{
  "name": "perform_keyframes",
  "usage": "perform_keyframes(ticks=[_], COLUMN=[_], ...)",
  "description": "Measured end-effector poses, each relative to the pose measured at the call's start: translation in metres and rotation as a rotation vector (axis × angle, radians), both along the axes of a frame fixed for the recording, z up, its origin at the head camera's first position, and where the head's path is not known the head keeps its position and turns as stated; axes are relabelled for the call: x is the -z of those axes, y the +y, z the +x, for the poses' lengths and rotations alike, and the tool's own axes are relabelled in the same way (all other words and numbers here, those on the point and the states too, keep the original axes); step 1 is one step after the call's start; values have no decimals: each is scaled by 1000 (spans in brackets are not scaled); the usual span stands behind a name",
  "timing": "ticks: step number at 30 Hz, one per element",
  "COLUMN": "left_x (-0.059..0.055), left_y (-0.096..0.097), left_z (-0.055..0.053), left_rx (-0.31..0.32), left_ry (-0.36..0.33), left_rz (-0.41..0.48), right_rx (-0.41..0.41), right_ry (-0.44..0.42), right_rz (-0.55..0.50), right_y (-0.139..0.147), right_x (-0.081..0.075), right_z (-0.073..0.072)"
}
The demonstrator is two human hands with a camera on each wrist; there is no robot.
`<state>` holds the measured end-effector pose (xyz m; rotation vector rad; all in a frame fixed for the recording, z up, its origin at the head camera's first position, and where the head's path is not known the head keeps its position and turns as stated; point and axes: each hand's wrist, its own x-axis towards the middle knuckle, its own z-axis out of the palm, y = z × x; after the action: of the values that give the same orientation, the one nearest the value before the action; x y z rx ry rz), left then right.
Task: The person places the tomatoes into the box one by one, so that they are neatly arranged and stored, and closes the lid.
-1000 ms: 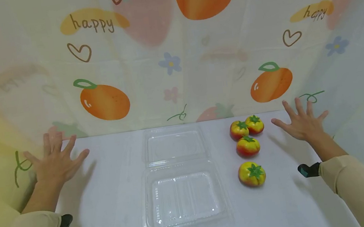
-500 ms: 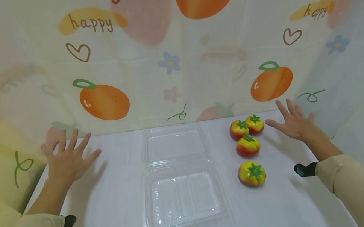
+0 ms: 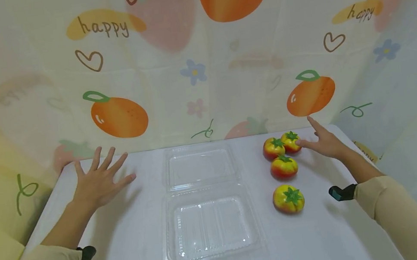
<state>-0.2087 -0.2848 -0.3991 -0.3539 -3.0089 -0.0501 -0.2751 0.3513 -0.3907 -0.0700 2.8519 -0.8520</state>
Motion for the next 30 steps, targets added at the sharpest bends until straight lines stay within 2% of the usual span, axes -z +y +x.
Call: perform_keyframes(ticks=[5, 14, 20, 30], left_x=[-2, 0, 2, 1], left_y=[11, 31, 45, 59], left_z=[1, 8, 14, 25], left_rx=[56, 190, 267, 352], left_ry=[-58, -124, -170, -182], left_rz=[7, 77, 103, 91], right_rx=[27, 12, 19, -6], right_ry=[-73, -85, -87, -64], right_rz=[-91, -213, -230, -219], right_y=[-4, -2, -3, -6], right_x=[0, 14, 23, 29], right_z=[-1, -7, -8, -8])
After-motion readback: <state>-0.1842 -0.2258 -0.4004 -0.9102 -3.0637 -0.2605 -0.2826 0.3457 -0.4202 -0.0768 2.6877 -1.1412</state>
